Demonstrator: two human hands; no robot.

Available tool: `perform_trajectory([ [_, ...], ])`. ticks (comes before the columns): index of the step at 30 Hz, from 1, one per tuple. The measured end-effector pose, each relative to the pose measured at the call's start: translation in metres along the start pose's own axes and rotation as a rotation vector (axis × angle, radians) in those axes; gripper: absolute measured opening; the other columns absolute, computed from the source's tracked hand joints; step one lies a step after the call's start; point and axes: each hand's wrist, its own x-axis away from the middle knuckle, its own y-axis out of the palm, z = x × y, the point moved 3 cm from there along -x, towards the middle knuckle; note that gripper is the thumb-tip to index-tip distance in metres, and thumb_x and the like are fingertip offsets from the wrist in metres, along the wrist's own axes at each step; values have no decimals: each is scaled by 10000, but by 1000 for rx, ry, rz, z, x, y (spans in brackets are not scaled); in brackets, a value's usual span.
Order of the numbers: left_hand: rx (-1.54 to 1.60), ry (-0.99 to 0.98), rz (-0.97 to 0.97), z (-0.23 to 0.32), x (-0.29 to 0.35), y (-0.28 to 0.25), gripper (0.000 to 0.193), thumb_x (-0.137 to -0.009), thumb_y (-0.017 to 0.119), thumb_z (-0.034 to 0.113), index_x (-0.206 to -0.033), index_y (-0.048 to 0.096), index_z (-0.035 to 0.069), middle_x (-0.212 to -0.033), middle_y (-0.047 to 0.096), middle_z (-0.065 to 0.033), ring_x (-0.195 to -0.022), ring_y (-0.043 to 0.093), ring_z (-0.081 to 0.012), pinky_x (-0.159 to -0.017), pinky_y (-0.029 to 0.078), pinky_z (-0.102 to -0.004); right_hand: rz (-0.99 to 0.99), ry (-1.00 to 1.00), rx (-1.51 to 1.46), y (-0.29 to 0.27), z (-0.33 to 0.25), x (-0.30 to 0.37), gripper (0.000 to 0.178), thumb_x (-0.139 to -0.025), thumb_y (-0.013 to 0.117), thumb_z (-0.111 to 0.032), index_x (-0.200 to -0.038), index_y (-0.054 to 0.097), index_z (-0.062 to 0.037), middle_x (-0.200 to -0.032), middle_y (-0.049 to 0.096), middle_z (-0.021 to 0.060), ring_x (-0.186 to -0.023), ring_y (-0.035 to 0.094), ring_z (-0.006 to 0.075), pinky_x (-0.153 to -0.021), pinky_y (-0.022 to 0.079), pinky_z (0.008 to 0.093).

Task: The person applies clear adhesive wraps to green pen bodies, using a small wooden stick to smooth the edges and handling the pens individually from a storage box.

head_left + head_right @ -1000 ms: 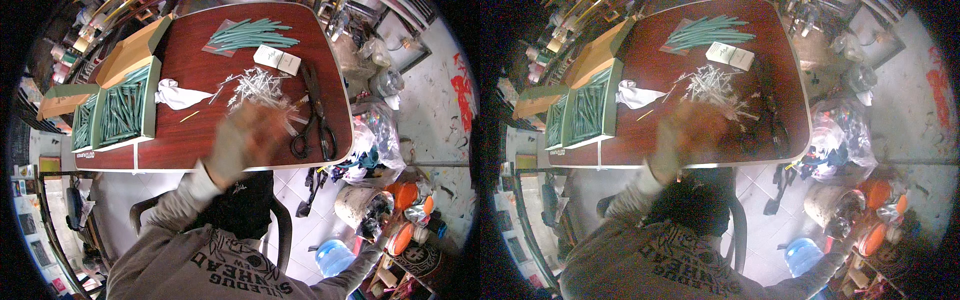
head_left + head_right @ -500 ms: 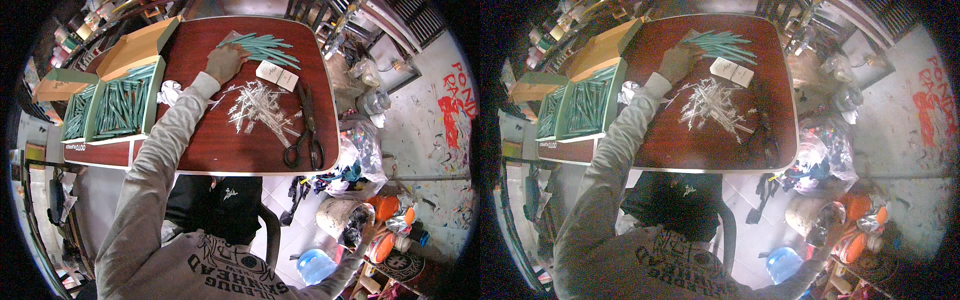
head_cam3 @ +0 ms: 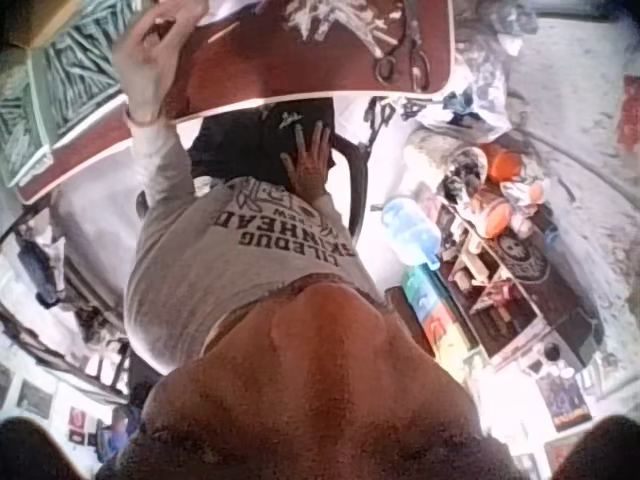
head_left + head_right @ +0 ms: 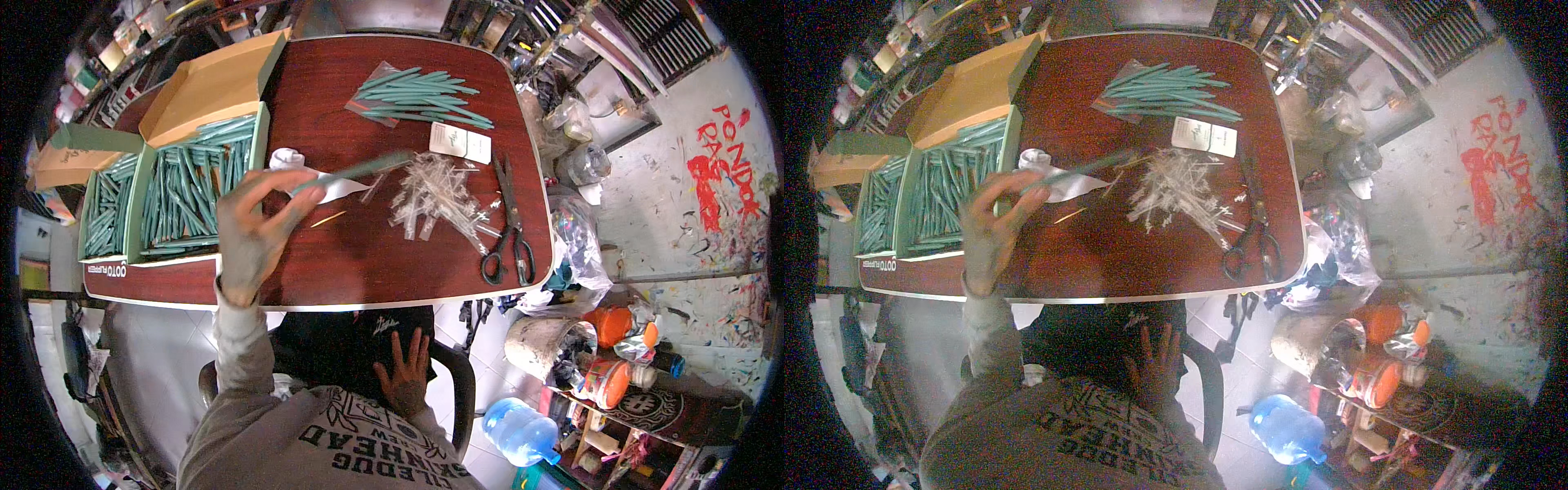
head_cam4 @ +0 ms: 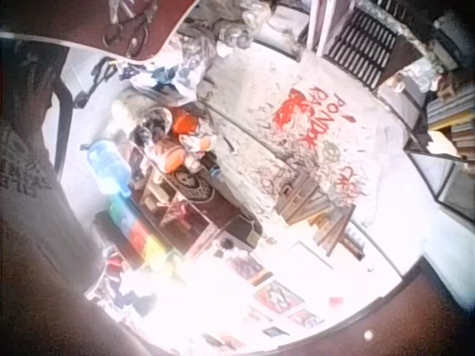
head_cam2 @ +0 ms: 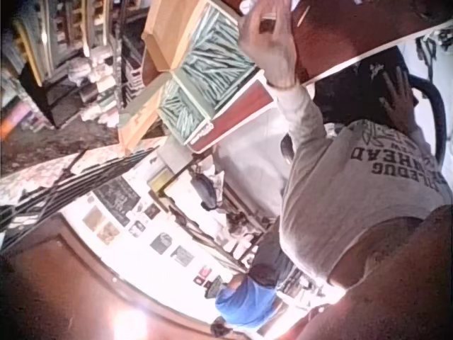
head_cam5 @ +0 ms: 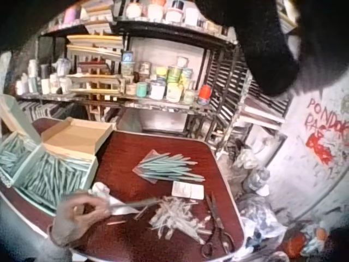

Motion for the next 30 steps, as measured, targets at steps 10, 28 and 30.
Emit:
perform_trajectory([
  [10,1024,-385,-508,-26,118,-57,303,-1047,472,287,-1054,570,1,-886,637,-110,-793,634,-217,-861,533,-418,-500,-309,-203,-59,-39,-96,347,-948,665,-293,-1149,677,-11,-1169,662,206,-1054,665,298,-892,532,392],
  [28,1180,-645,-536,-85,274,21,379,-1058,428,442,-935,516,96,-851,433,37,-760,366,-79,-712,340,-224,-200,-310,526,-202,-27,-397,729,-606,808,-264,-1271,574,-77,-1235,620,188,-1160,574,373,-1007,462,436],
  [30,1241,-662,-597,-88,284,29,402,-1060,408,460,-915,527,105,-832,422,43,-748,359,-75,-709,336,-220,-58,-460,639,-199,-40,-386,667,-602,830,-244,-1198,594,-60,-1150,632,193,-1083,599,394,-952,487,451],
])
